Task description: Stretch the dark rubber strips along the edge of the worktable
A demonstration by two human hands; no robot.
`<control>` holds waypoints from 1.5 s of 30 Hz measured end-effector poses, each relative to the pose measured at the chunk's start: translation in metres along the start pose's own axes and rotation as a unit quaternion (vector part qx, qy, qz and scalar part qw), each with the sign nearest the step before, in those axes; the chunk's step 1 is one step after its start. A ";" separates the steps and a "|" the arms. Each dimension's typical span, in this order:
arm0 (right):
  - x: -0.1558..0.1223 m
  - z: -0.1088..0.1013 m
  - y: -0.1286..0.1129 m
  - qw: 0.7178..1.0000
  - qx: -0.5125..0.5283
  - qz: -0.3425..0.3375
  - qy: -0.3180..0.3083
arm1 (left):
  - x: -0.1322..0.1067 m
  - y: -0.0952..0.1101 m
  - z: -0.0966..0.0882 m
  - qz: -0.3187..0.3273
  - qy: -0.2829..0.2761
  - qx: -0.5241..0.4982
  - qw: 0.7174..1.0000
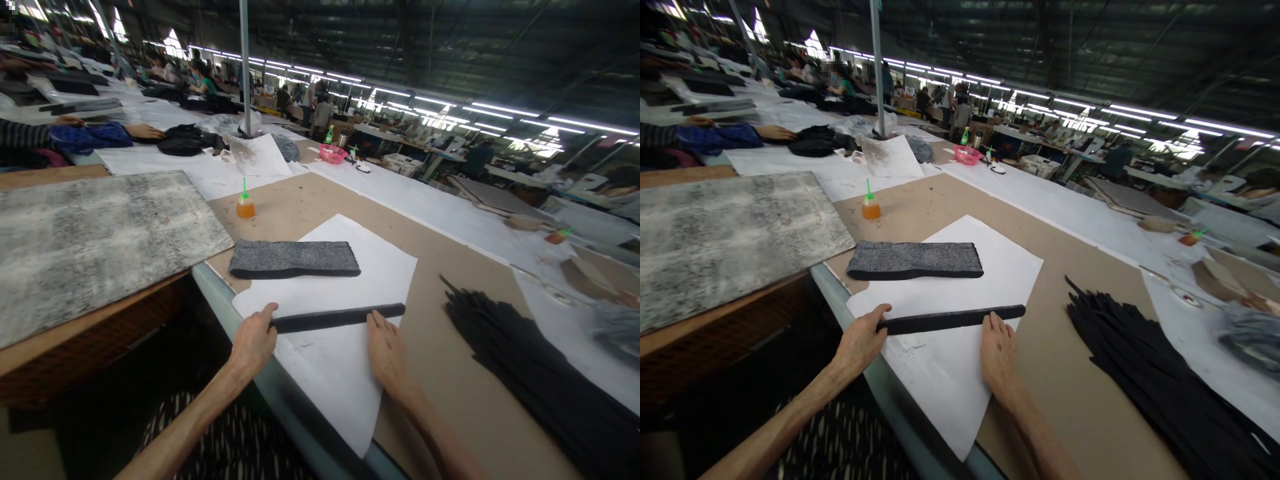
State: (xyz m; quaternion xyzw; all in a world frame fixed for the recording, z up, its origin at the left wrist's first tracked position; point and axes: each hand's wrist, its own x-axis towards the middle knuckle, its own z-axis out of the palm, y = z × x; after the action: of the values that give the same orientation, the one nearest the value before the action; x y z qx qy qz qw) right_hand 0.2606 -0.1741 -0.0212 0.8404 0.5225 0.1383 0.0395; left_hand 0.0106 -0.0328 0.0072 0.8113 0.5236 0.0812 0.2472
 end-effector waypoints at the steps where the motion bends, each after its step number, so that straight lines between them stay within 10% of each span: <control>1: 0.005 0.000 0.003 1.000 0.004 0.003 0.001 | 0.001 0.001 0.001 0.002 0.000 0.001 1.000; 10: 0.016 -0.012 0.015 0.998 0.039 0.019 0.043 | 0.002 -0.004 -0.003 0.027 0.011 -0.031 0.999; 17: 0.029 -0.050 -0.083 0.930 0.323 -0.171 0.027 | 0.005 -0.016 0.000 0.056 0.030 -0.069 0.996; 23: 0.044 -0.056 -0.139 0.913 0.315 -0.257 -0.026 | 0.004 -0.023 0.005 0.073 0.048 -0.102 0.991; 45: 0.043 -0.033 -0.132 0.884 0.262 -0.375 0.098 | 0.006 -0.035 -0.013 0.278 0.036 0.146 0.949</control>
State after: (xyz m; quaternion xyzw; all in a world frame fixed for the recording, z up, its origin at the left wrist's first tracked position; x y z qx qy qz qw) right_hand 0.1554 -0.0789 -0.0091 0.5435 0.8172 0.0531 -0.1842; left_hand -0.0196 -0.0119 0.0006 0.9483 0.2923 0.0987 0.0743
